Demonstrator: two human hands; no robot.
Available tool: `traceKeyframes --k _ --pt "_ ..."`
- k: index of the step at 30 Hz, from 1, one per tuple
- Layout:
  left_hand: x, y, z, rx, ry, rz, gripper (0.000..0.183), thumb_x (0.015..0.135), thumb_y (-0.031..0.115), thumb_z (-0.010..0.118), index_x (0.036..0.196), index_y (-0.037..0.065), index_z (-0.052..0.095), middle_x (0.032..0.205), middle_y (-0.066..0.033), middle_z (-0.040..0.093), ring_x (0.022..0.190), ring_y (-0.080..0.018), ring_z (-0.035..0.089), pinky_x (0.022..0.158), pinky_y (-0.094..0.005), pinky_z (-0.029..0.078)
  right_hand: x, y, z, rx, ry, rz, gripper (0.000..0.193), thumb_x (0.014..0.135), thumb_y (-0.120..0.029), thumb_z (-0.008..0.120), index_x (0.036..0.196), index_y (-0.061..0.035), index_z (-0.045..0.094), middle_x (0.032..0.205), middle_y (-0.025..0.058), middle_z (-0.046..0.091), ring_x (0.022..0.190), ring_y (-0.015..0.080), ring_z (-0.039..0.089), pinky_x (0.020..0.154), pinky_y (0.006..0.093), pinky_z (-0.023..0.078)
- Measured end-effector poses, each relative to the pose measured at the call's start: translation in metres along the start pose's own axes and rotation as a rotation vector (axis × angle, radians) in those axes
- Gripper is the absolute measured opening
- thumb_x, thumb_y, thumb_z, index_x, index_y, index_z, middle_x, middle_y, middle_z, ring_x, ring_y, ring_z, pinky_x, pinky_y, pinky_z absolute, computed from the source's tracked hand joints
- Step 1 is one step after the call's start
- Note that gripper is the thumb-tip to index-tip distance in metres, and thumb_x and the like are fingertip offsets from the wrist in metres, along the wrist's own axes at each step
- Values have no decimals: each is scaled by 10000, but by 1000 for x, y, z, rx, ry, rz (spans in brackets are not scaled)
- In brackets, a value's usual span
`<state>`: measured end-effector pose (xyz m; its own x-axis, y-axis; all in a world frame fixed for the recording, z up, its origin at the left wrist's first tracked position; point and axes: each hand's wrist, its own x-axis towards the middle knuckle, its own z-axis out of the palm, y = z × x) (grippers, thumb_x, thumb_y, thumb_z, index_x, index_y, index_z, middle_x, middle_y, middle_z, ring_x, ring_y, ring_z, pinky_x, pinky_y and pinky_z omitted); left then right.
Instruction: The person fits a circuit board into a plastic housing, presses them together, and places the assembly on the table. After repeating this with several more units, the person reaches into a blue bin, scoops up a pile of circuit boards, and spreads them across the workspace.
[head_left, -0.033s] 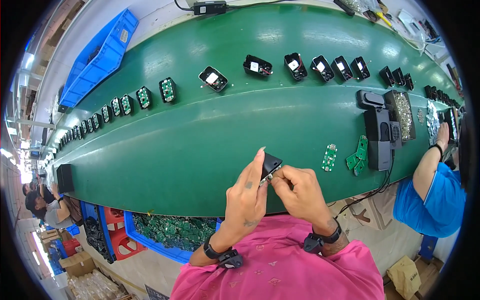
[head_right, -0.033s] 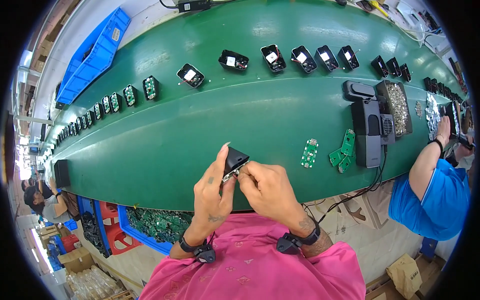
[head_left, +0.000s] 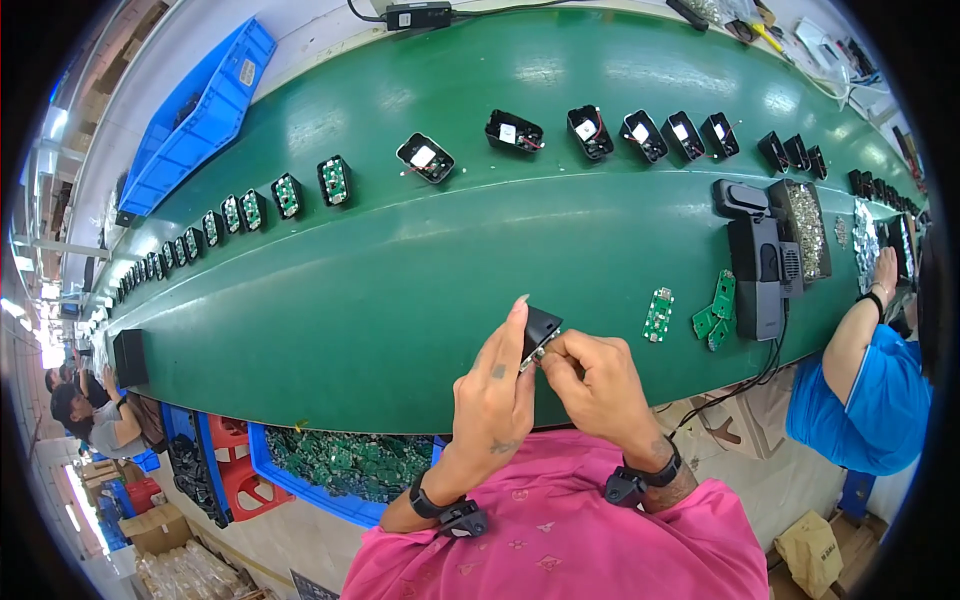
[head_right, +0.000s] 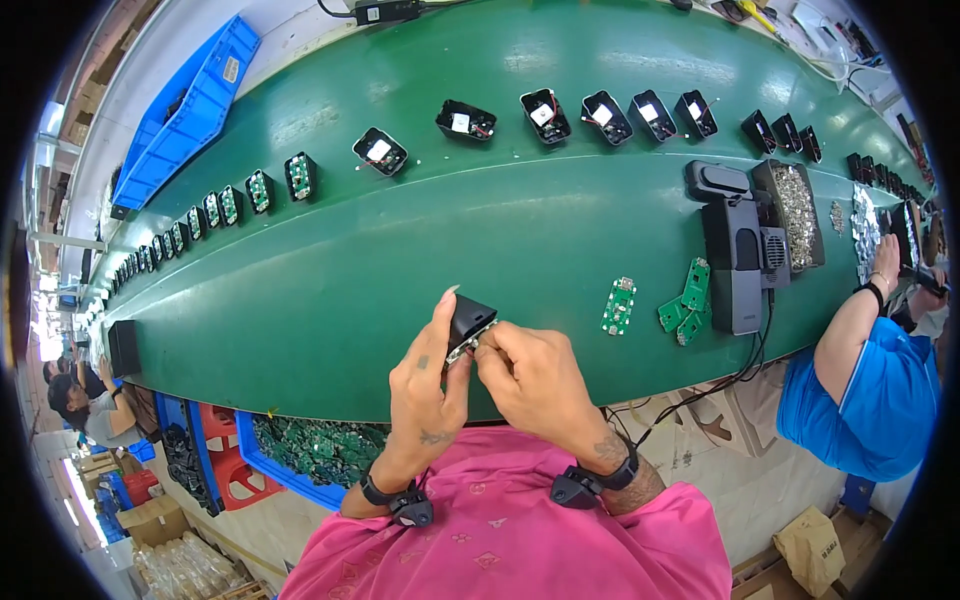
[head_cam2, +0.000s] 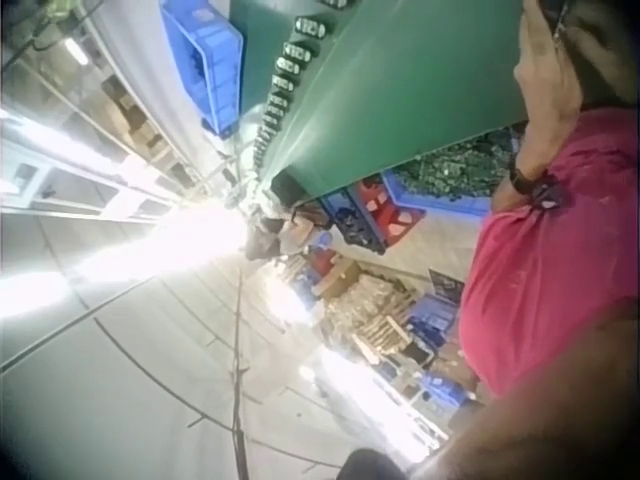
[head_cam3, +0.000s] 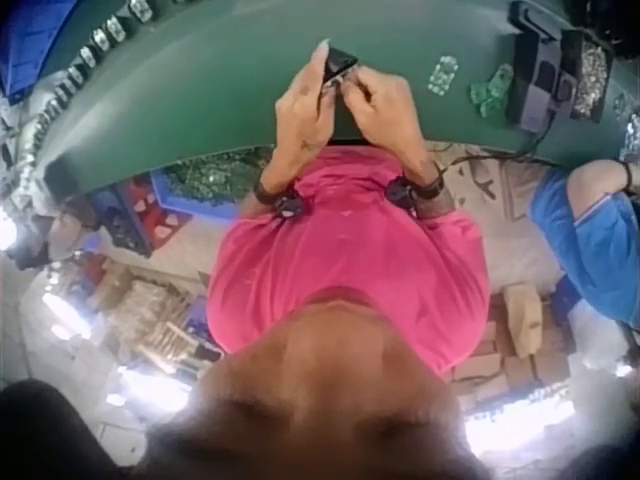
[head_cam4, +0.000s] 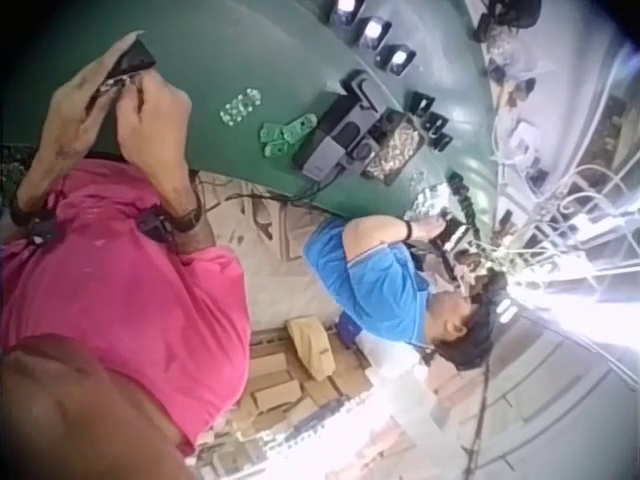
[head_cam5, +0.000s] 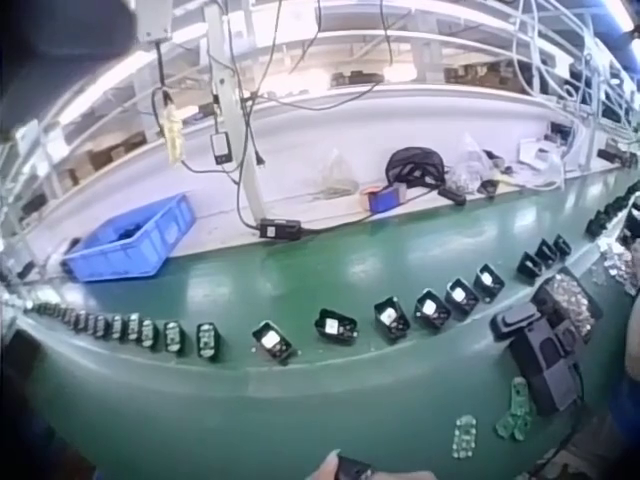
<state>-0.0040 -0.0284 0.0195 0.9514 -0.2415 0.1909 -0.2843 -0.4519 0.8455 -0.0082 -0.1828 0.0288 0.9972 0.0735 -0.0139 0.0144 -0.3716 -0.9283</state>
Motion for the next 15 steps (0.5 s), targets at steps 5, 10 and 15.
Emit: traceKeyframes --k 5,10,15 --pt "-3 -13 2 -146 7 -145 622 935 -1 571 1517 43 355 1145 -234 645 936 -331 692 766 -369 560 2 -5 8 29 27 23 148 898 -77 665 819 35 609 598 66 557 520 113 501 475 308 375" --pt "5 -7 -8 -727 -8 -383 527 967 31 566 1476 54 431 1108 -119 660 843 -130 679 701 -270 576 7 2 9 -58 243 65 179 898 -107 706 822 33 623 621 27 592 543 76 521 521 243 424" --pt "2 -20 -17 -666 -191 -388 591 872 -95 610 1426 60 477 1110 -101 651 744 -109 682 606 -241 571 0 10 4 147 135 130 176 892 -116 723 817 23 644 664 63 636 580 101 574 529 265 441"
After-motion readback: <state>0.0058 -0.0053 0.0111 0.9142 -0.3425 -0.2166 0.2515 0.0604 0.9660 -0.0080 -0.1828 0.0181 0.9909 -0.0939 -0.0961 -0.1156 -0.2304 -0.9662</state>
